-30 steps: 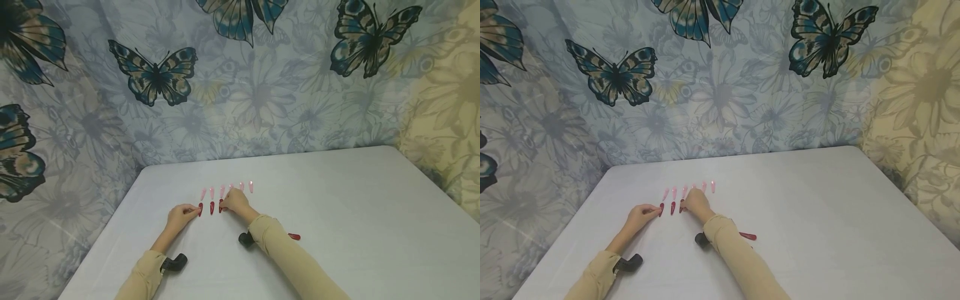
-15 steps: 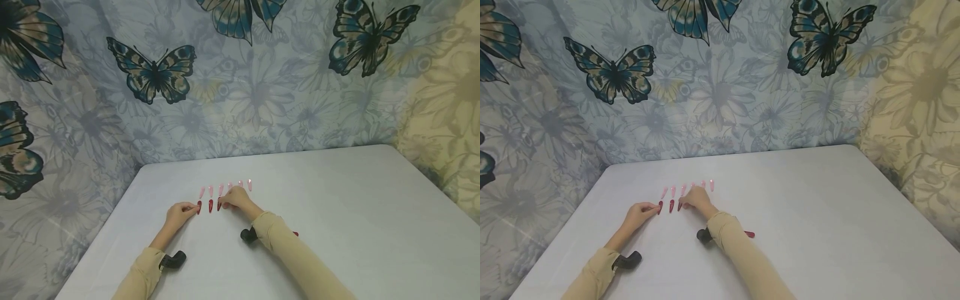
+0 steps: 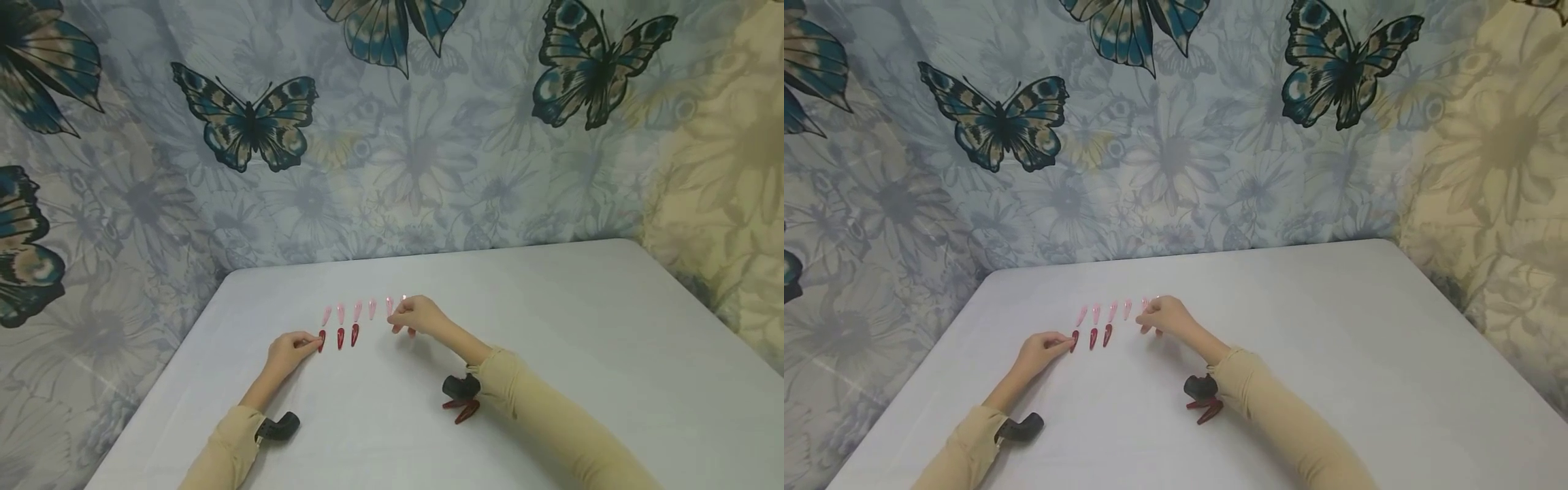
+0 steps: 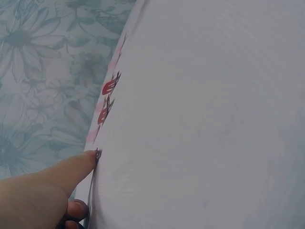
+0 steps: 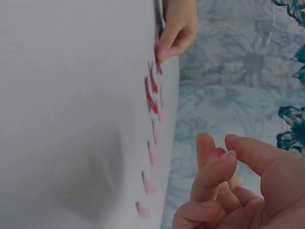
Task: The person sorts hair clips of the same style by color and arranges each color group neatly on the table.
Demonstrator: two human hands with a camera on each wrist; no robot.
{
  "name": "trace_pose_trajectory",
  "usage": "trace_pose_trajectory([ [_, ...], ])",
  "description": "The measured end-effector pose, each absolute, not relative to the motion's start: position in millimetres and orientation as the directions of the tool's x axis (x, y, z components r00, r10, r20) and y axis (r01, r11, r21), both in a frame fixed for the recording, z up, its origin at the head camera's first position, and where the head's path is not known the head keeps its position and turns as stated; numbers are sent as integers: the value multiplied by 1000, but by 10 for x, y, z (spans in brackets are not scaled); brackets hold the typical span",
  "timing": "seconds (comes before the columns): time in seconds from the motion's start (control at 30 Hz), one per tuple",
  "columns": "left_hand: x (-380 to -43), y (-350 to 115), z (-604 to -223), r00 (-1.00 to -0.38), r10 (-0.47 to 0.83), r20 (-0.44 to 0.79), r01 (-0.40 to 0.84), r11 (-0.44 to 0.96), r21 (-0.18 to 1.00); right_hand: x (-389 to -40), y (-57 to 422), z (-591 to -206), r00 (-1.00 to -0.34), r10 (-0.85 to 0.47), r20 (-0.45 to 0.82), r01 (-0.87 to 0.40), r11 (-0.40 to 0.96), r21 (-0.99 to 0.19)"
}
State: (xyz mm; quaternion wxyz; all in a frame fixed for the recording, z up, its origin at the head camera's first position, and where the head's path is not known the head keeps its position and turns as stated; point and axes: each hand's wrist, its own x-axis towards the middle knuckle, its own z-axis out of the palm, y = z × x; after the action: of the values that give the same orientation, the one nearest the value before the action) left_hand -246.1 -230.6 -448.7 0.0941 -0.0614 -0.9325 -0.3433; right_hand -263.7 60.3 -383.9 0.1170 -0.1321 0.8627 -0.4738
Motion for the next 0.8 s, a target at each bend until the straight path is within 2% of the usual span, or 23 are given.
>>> trace_pose_trajectory([
  [0.2, -2448, -2307, -4504, -983, 44, 176, 147, 758, 636, -2526, 902, -3833, -943, -331, -47, -128, 488, -863],
  [0.57, -2451, -2313, -4497, -981, 31, 191, 148, 759, 635, -2327, 1337, -3685, -948, -319, 9, -156, 440, -884],
  [0.8, -2458, -2321, -4492, -980, 23, 196, 144, 764, 629, -2220, 1457, -3658, -945, -326, 23, -168, 425, -889],
])
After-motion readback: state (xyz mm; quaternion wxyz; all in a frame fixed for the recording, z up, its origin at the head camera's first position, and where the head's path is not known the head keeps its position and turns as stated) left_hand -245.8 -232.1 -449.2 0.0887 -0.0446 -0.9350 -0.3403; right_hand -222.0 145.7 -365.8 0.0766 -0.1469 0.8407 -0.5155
